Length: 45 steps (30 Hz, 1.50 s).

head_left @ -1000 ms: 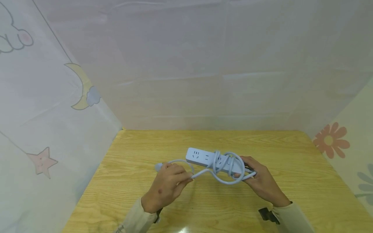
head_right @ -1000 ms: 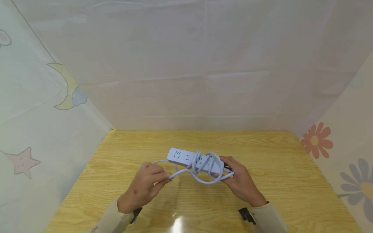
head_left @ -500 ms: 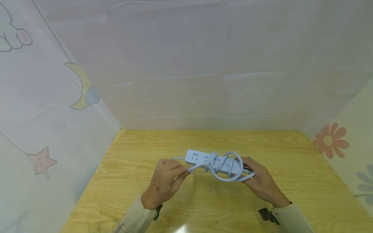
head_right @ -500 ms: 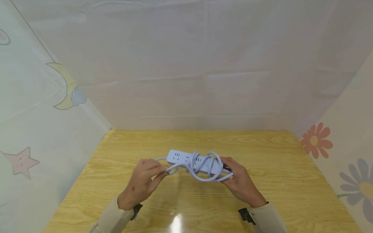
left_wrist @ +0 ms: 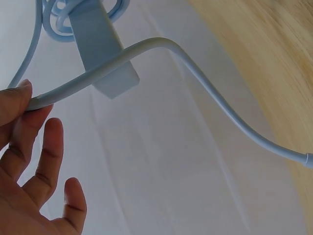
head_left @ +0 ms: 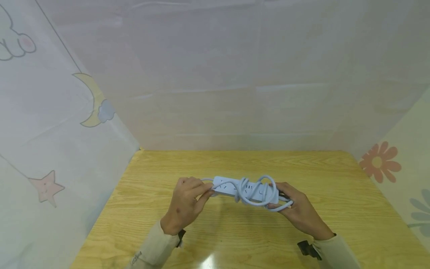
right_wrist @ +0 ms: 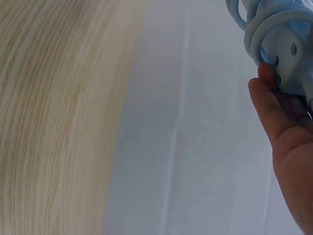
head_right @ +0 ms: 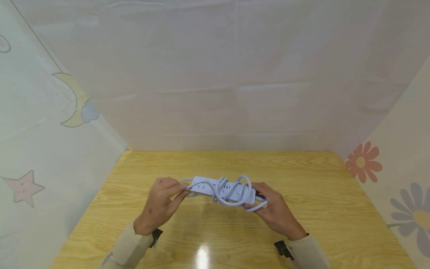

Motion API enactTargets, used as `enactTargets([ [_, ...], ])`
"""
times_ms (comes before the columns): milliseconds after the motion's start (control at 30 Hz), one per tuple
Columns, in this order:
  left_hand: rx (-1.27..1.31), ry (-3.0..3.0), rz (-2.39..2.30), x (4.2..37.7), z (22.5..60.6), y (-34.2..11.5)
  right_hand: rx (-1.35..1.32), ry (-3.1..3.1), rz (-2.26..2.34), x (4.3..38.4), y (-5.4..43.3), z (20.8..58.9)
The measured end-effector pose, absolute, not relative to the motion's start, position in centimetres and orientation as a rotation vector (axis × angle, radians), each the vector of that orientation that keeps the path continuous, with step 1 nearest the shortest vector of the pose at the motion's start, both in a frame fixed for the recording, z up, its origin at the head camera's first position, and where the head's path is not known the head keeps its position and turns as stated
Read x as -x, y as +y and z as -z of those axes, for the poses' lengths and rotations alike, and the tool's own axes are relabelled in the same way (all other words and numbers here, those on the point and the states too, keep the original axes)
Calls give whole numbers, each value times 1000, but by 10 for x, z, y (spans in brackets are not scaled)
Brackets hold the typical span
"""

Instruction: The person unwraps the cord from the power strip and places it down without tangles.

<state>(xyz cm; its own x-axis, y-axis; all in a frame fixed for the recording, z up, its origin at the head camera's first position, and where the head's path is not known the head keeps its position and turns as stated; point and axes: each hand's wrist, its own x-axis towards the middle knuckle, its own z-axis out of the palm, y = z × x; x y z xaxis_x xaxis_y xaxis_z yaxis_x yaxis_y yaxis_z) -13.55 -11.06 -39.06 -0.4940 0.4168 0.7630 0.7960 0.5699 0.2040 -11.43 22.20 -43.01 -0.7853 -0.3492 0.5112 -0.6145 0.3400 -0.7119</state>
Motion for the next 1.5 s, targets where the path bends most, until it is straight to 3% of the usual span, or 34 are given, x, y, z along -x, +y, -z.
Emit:
enactTargets([
  [1500, 759, -2260, 824, 160, 416, -120, -1007, -2357, -1541, 109, 223, 431],
])
